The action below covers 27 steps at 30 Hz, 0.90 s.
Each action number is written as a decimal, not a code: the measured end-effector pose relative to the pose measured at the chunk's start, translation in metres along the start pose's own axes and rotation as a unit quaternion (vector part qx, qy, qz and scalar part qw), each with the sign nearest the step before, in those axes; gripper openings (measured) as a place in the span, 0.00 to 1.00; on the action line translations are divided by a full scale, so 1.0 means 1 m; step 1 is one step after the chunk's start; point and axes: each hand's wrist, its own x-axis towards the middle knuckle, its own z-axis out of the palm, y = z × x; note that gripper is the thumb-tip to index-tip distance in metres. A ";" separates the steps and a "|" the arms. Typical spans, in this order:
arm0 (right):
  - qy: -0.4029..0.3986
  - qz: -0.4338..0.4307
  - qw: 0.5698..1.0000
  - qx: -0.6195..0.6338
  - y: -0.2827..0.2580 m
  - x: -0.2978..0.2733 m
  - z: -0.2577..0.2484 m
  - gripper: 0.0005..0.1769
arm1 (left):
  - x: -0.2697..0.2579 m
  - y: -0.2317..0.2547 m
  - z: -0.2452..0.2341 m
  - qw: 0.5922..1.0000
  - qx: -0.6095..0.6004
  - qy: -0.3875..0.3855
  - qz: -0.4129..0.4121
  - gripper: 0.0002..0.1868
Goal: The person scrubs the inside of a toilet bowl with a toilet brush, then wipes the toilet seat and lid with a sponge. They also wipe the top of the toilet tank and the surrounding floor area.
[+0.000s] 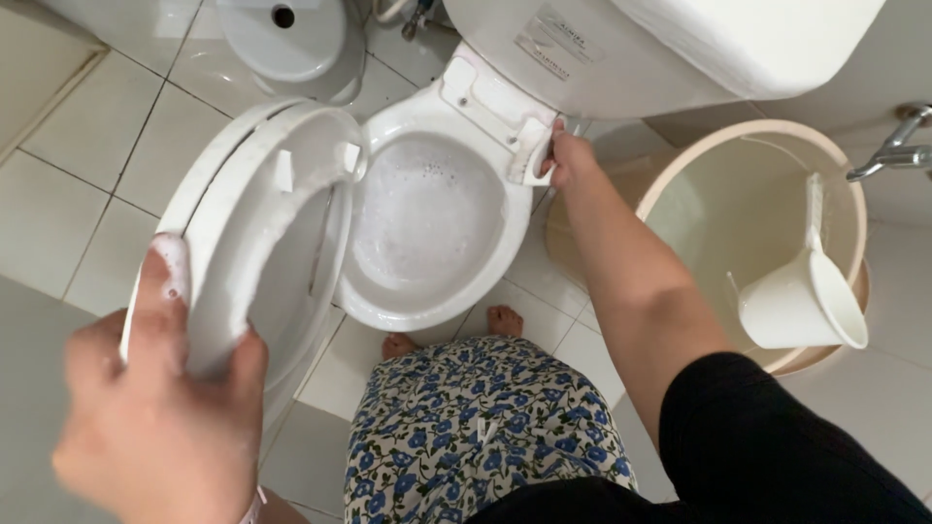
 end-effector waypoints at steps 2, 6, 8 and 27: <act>0.041 -0.008 0.996 -0.076 0.007 0.000 -0.006 0.20 | -0.001 -0.001 0.002 1.000 0.010 -0.006 0.001 0.45; 0.080 -0.141 0.940 -0.299 0.072 -0.053 -0.038 0.19 | 0.000 -0.006 0.000 1.000 0.008 -0.020 -0.003 0.45; 0.065 -0.144 0.939 -0.306 0.070 -0.058 -0.036 0.21 | 0.002 -0.006 0.000 1.000 0.008 -0.021 -0.007 0.45; 0.212 -0.471 0.741 -0.429 0.037 -0.112 0.059 0.26 | 0.012 -0.004 -0.005 0.999 -0.006 -0.027 -0.018 0.45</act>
